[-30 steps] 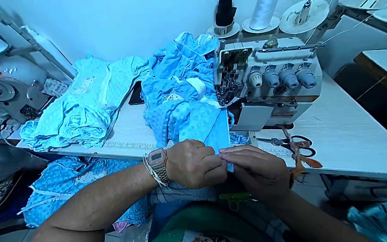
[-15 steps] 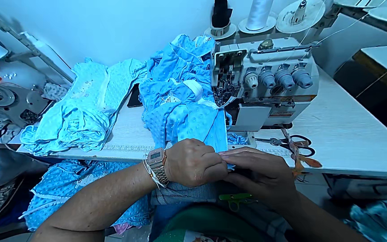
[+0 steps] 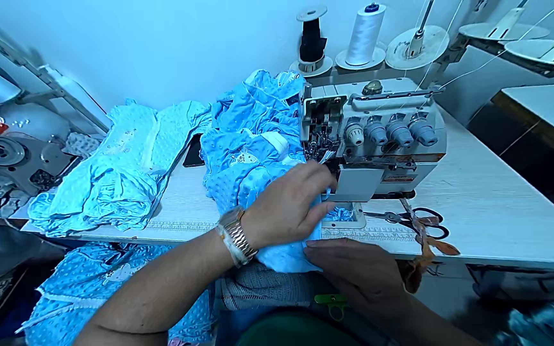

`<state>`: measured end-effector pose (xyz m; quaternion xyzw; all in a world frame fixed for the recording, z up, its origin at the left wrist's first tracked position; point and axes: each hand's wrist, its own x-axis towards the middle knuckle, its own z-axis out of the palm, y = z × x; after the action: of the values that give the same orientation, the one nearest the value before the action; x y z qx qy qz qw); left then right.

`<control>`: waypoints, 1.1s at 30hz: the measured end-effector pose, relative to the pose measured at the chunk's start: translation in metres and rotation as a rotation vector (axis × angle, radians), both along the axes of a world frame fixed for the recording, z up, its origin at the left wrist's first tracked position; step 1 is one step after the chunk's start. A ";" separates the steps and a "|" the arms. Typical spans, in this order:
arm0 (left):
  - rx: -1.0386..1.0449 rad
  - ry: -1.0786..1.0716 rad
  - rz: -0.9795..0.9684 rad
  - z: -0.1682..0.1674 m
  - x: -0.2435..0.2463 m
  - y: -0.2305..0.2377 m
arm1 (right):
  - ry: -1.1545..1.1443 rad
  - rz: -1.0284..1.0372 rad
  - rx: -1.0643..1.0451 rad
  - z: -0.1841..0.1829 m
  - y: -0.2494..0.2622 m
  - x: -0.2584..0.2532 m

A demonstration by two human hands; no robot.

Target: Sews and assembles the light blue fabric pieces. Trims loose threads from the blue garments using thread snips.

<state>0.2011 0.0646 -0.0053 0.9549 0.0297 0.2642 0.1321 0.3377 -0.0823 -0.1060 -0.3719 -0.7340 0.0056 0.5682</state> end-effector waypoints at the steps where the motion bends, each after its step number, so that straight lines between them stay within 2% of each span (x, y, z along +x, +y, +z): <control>1: -0.051 0.057 0.106 -0.003 0.010 0.007 | -0.012 -0.026 0.001 -0.004 -0.002 -0.003; 5: -0.167 0.057 0.465 -0.020 0.036 0.021 | -0.023 -0.089 0.004 -0.015 -0.006 -0.006; 9: -0.242 -0.147 0.563 -0.036 0.036 0.039 | -0.008 -0.102 0.017 -0.019 -0.008 -0.003; 11: -0.198 -0.188 0.593 -0.039 0.031 0.041 | -0.017 -0.108 0.022 -0.017 -0.009 -0.002; 13: 0.008 -0.161 0.550 -0.045 0.024 0.036 | -0.023 -0.109 0.023 -0.019 -0.011 -0.002; 15: 0.221 -0.114 0.376 -0.053 0.013 0.028 | -0.009 -0.114 0.016 -0.025 -0.013 -0.003; 17: 0.342 -0.186 0.218 -0.069 0.009 0.038 | 0.008 -0.117 -0.011 -0.031 -0.015 -0.004; 22: 0.167 -0.205 0.244 -0.068 0.006 0.043 | 0.061 -0.113 -0.059 -0.034 -0.016 -0.002; 26: 0.040 -0.156 0.204 -0.062 0.009 0.073 | 0.069 -0.136 -0.059 -0.027 -0.001 0.007; 33: 0.028 -0.021 0.134 -0.048 0.024 0.128 | 0.013 -0.166 -0.011 -0.011 0.044 0.030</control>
<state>0.2252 0.1926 -0.0537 0.9497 0.0886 0.2831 0.1010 0.3679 -0.0378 -0.1173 -0.4345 -0.6969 -0.0348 0.5695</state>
